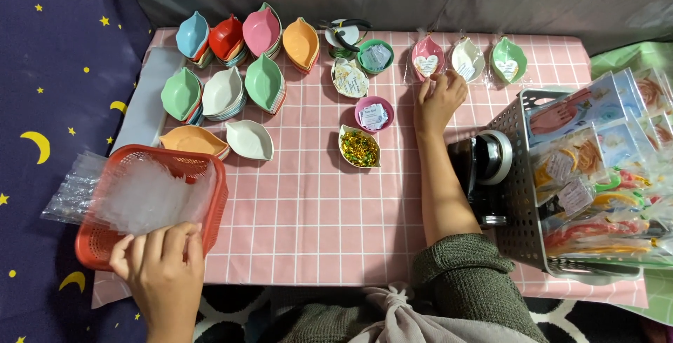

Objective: The person places small, colorful, leaf-shaped ceramic dishes into clear plastic bags. They then seal the bags and arrange them on the table.

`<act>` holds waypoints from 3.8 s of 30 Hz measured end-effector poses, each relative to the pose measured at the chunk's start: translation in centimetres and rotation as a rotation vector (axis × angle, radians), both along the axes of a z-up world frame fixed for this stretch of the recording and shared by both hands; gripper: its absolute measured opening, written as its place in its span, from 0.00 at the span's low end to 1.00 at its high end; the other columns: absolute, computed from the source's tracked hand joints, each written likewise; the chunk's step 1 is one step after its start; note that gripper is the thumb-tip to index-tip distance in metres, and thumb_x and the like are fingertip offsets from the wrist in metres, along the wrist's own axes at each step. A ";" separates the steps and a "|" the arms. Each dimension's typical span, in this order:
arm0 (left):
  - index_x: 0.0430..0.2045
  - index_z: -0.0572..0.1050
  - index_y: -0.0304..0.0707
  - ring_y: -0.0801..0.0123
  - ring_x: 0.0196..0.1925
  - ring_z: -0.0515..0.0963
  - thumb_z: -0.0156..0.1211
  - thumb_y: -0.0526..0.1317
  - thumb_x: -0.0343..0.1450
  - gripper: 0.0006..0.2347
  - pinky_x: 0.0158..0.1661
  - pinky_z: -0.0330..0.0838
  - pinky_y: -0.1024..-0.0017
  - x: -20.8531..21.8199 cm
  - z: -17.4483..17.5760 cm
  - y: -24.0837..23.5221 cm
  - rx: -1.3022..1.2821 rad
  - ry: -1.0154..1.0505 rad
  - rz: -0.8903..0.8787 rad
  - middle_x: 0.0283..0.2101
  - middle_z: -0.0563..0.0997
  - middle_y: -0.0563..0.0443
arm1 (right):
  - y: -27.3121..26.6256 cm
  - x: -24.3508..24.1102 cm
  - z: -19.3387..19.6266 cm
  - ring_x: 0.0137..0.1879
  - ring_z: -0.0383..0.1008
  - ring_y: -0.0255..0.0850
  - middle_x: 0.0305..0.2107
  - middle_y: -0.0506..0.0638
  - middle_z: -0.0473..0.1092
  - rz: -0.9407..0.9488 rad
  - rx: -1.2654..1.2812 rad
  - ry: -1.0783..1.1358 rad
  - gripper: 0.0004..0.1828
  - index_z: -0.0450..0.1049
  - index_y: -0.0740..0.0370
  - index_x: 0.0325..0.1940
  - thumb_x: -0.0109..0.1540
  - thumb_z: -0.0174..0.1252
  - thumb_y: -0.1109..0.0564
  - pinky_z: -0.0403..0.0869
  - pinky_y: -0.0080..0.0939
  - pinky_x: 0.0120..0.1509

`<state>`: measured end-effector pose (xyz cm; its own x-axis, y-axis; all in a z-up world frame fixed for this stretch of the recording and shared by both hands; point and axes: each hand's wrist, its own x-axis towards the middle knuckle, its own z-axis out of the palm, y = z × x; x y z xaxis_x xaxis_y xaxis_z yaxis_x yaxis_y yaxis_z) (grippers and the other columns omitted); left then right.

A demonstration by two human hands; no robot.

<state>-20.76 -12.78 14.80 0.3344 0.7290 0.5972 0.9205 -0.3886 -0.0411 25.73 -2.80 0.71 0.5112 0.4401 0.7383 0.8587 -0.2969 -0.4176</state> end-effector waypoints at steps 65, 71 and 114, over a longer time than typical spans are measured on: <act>0.34 0.74 0.30 0.61 0.40 0.68 0.61 0.28 0.68 0.05 0.37 0.68 0.70 -3.6 -6.9 -1.6 -0.097 -0.860 0.256 0.42 0.63 0.40 | 7.3 -27.9 2.5 0.33 0.59 0.44 0.23 0.47 0.63 0.988 -0.169 -0.323 0.07 0.70 0.58 0.28 0.56 0.54 0.53 0.58 0.42 0.36; 0.33 0.74 0.30 0.55 0.49 0.69 0.61 0.28 0.67 0.05 0.43 0.67 0.66 -3.8 -6.9 -1.5 -0.082 -0.841 0.257 0.44 0.62 0.37 | 8.9 -30.3 0.0 0.34 0.61 0.44 0.22 0.45 0.64 0.883 -0.253 -0.131 0.12 0.71 0.53 0.22 0.49 0.57 0.45 0.57 0.44 0.39; 0.24 0.77 0.36 0.77 0.31 0.75 0.52 0.35 0.67 0.06 0.35 0.72 0.70 14.6 7.6 6.6 -0.830 -0.978 -0.760 0.22 0.80 0.49 | -2.3 -7.5 14.0 0.21 0.66 0.42 0.31 0.60 0.66 0.865 0.329 1.112 0.25 0.59 0.51 0.57 0.57 0.45 0.68 0.62 0.29 0.15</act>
